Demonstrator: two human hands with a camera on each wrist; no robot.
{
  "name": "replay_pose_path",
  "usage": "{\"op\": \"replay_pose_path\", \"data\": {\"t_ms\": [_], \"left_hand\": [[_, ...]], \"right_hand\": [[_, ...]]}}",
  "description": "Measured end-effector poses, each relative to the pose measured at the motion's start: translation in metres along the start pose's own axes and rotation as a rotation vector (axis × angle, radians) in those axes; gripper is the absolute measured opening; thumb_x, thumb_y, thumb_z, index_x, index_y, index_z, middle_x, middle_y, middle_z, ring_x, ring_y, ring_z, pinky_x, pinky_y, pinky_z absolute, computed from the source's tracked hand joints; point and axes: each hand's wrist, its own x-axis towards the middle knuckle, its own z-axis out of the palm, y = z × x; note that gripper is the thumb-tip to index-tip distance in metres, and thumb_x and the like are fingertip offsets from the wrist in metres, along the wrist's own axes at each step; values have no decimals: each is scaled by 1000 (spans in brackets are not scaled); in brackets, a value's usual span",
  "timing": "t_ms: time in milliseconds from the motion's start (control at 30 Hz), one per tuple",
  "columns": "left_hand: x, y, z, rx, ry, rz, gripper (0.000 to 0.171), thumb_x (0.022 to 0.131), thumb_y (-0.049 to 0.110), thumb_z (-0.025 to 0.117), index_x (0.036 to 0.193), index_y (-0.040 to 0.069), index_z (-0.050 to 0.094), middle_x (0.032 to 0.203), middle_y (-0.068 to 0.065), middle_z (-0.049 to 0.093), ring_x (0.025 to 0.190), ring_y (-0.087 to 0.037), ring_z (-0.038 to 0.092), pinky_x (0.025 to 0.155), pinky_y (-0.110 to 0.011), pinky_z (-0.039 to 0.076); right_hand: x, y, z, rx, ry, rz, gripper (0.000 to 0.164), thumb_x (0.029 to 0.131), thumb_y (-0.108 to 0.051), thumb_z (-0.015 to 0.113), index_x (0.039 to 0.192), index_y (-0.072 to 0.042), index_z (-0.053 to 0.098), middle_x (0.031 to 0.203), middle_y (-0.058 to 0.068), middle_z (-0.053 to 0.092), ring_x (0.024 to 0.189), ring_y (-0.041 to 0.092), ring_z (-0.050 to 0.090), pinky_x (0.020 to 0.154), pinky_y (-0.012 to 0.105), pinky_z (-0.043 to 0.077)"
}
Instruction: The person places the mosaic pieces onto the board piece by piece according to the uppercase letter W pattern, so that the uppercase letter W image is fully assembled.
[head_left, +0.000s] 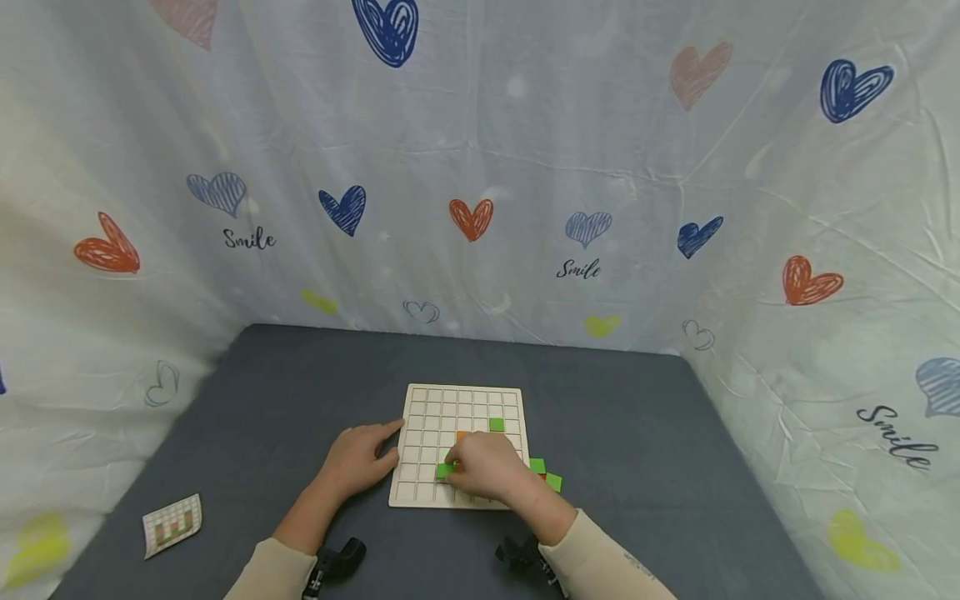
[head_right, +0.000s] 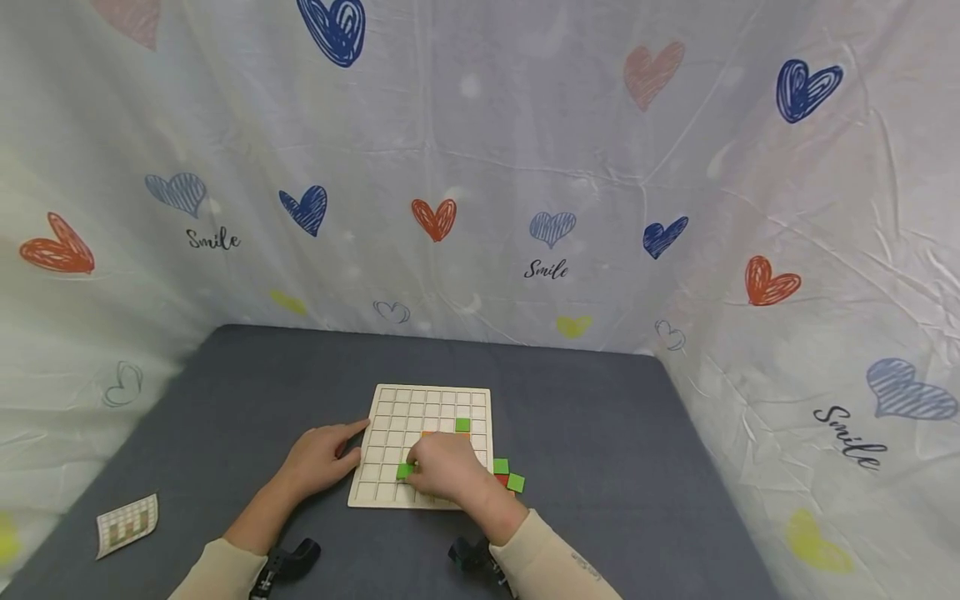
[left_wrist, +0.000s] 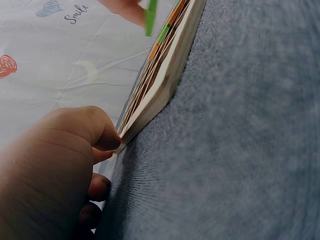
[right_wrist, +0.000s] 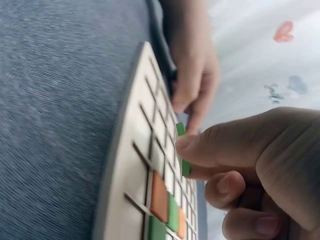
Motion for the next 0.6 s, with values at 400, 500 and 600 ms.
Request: {"op": "replay_pose_path", "data": {"t_ms": [400, 500, 600], "left_hand": [[-1, 1, 1, 15, 36, 11, 49, 94, 24, 65, 141, 11, 65, 106, -8, 73, 92, -28, 69, 91, -54, 49], [-1, 1, 1, 13, 41, 13, 48, 94, 24, 66, 141, 11, 66, 103, -6, 73, 90, -27, 68, 90, -54, 49], [0, 1, 1, 12, 30, 8, 48, 94, 24, 66, 141, 11, 65, 91, -1, 70, 80, -22, 65, 88, -53, 49]], "right_hand": [[4, -7, 10, -68, 30, 33, 46, 82, -11, 73, 46, -26, 47, 51, -14, 22, 49, 6, 21, 43, 23, 15], [5, -8, 11, -61, 28, 60, 38, 80, -12, 76, 49, -26, 60, 49, -17, 30, 50, 5, 24, 41, 22, 18], [5, -8, 11, -48, 18, 77, 23, 79, -14, 78, 61, -27, 75, 54, -20, 51, 51, 3, 32, 40, 21, 25]]}}
